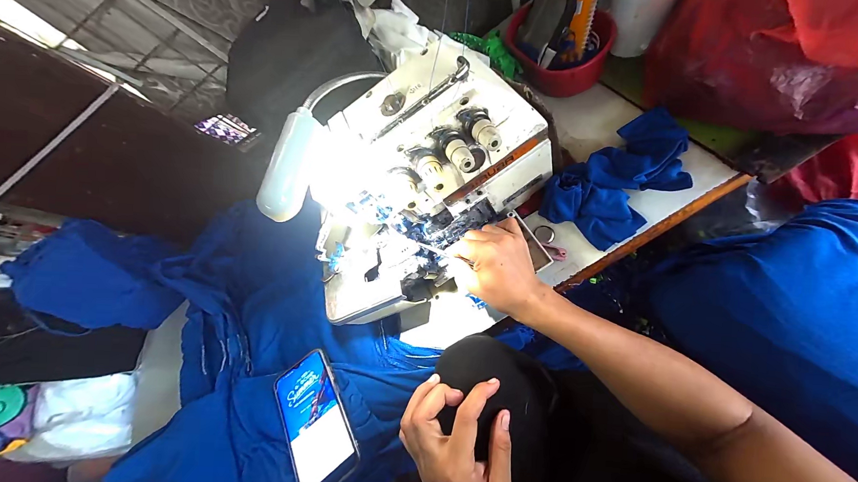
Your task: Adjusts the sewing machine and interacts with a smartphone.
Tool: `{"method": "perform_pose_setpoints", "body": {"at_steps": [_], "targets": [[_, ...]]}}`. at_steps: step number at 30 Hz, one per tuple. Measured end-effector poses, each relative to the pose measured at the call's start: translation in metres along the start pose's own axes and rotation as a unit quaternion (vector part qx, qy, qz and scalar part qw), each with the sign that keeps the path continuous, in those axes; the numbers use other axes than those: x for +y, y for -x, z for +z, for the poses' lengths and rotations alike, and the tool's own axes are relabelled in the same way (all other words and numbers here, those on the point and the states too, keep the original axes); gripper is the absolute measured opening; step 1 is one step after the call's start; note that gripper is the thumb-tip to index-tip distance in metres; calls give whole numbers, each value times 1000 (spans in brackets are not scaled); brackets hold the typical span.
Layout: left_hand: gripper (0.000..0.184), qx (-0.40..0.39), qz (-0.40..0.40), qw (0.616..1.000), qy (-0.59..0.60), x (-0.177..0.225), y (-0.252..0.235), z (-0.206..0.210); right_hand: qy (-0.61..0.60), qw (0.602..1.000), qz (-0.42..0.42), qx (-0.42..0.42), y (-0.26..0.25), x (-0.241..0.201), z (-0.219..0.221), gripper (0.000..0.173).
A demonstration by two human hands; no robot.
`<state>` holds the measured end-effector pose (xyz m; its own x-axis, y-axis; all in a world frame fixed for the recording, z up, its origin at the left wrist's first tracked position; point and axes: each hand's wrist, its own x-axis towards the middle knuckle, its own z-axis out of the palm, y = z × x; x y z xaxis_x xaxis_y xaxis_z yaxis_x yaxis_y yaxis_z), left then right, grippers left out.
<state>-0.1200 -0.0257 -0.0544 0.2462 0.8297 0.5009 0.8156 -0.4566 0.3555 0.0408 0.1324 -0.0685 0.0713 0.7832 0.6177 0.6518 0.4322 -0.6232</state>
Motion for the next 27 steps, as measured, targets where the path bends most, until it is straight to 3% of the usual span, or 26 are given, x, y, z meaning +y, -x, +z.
{"method": "perform_pose_setpoints", "body": {"at_steps": [27], "targets": [[24, 2, 5, 1000, -5, 0, -1, 0, 16, 999, 28, 10, 1, -2, 1, 13]]}}
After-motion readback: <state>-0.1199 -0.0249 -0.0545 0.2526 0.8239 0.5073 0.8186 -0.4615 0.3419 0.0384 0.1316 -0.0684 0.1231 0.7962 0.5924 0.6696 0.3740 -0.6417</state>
